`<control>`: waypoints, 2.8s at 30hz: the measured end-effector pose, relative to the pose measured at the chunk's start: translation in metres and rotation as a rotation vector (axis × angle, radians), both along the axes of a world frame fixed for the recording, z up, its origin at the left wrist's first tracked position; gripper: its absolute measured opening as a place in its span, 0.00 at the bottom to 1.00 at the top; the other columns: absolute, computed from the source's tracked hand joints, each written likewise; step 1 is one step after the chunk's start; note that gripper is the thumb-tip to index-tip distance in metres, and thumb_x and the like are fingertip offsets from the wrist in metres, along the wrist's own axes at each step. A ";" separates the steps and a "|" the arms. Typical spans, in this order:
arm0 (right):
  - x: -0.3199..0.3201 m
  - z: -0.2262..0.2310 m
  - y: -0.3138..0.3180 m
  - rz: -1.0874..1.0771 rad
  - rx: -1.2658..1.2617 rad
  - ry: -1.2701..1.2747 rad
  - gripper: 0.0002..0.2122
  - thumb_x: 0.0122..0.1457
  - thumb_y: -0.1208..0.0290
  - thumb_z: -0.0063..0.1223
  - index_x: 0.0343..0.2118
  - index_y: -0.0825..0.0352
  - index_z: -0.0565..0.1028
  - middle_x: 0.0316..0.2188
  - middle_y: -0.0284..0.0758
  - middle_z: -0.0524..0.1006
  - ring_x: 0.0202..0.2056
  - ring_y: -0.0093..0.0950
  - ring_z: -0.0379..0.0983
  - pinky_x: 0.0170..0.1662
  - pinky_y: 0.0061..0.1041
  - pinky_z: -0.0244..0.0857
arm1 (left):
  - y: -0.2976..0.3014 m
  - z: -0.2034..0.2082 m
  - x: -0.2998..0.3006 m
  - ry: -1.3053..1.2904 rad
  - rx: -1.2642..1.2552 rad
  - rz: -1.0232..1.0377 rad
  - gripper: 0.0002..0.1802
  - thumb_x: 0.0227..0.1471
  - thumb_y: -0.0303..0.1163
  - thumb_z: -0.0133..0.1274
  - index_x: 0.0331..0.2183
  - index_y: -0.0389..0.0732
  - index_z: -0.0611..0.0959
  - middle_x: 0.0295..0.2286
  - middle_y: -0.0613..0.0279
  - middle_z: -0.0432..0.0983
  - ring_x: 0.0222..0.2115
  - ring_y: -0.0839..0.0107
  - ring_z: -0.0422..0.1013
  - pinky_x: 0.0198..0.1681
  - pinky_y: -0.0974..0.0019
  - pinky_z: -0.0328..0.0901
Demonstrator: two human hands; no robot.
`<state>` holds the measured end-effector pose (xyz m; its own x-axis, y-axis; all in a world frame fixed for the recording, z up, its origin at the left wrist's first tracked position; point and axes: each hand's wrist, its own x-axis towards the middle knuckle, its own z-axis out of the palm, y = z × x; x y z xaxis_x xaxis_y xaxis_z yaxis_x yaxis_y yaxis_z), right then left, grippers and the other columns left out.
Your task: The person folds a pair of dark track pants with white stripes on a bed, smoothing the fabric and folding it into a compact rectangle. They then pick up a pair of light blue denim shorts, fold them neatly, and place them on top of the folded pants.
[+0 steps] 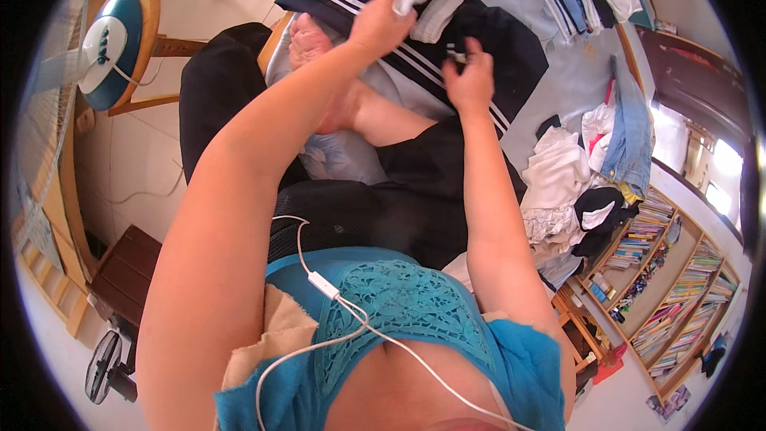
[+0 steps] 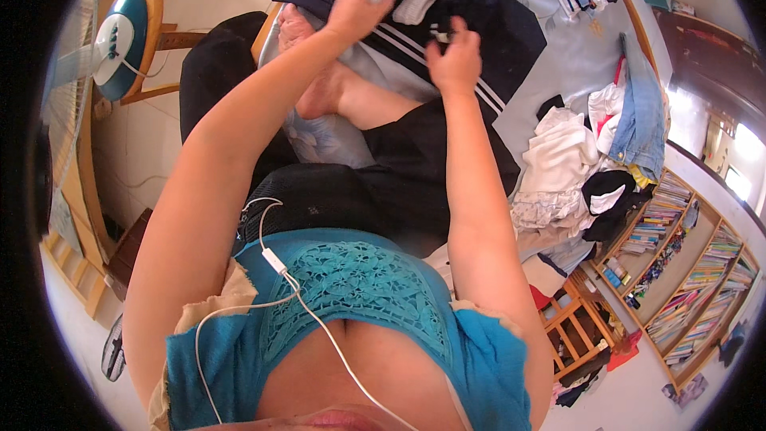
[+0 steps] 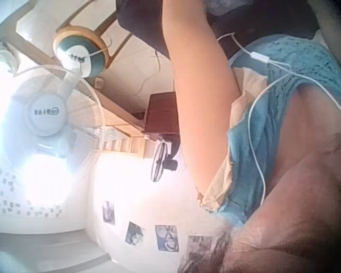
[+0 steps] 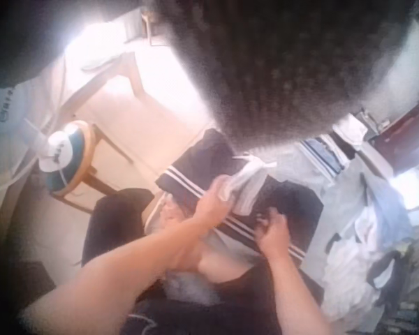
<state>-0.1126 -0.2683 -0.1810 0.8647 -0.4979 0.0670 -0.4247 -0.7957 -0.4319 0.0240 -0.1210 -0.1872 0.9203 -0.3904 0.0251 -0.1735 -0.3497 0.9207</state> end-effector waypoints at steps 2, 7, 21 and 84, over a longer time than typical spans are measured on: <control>-0.005 -0.010 0.005 0.159 -0.017 0.117 0.30 0.42 0.60 0.59 0.50 0.65 0.65 0.42 0.45 0.67 0.43 0.44 0.66 0.46 0.35 0.63 | -0.010 -0.019 -0.012 -0.225 0.021 -0.227 0.38 0.37 0.34 0.57 0.52 0.45 0.62 0.44 0.49 0.69 0.45 0.52 0.65 0.47 0.57 0.61; -0.011 -0.018 -0.010 0.174 0.172 -0.056 0.26 0.45 0.64 0.57 0.48 0.67 0.67 0.43 0.45 0.68 0.44 0.42 0.66 0.47 0.33 0.62 | -0.018 -0.020 -0.031 -0.489 0.400 -0.332 0.42 0.34 0.31 0.59 0.54 0.48 0.61 0.50 0.58 0.62 0.52 0.62 0.60 0.50 0.57 0.58; 0.025 -0.013 0.009 0.131 -0.282 0.011 0.29 0.41 0.55 0.60 0.47 0.61 0.67 0.54 0.50 0.58 0.54 0.49 0.54 0.52 0.48 0.50 | -0.010 -0.003 0.023 0.004 0.047 0.147 0.19 0.41 0.36 0.55 0.40 0.48 0.75 0.31 0.52 0.76 0.35 0.52 0.71 0.39 0.57 0.65; -0.148 0.092 -0.162 -0.627 0.988 -0.458 0.12 0.52 0.74 0.53 0.38 0.71 0.69 0.33 0.35 0.74 0.33 0.25 0.72 0.37 0.24 0.66 | -0.063 0.020 -0.073 -0.735 0.431 -0.678 0.35 0.43 0.30 0.53 0.54 0.52 0.62 0.54 0.59 0.58 0.55 0.58 0.56 0.54 0.53 0.55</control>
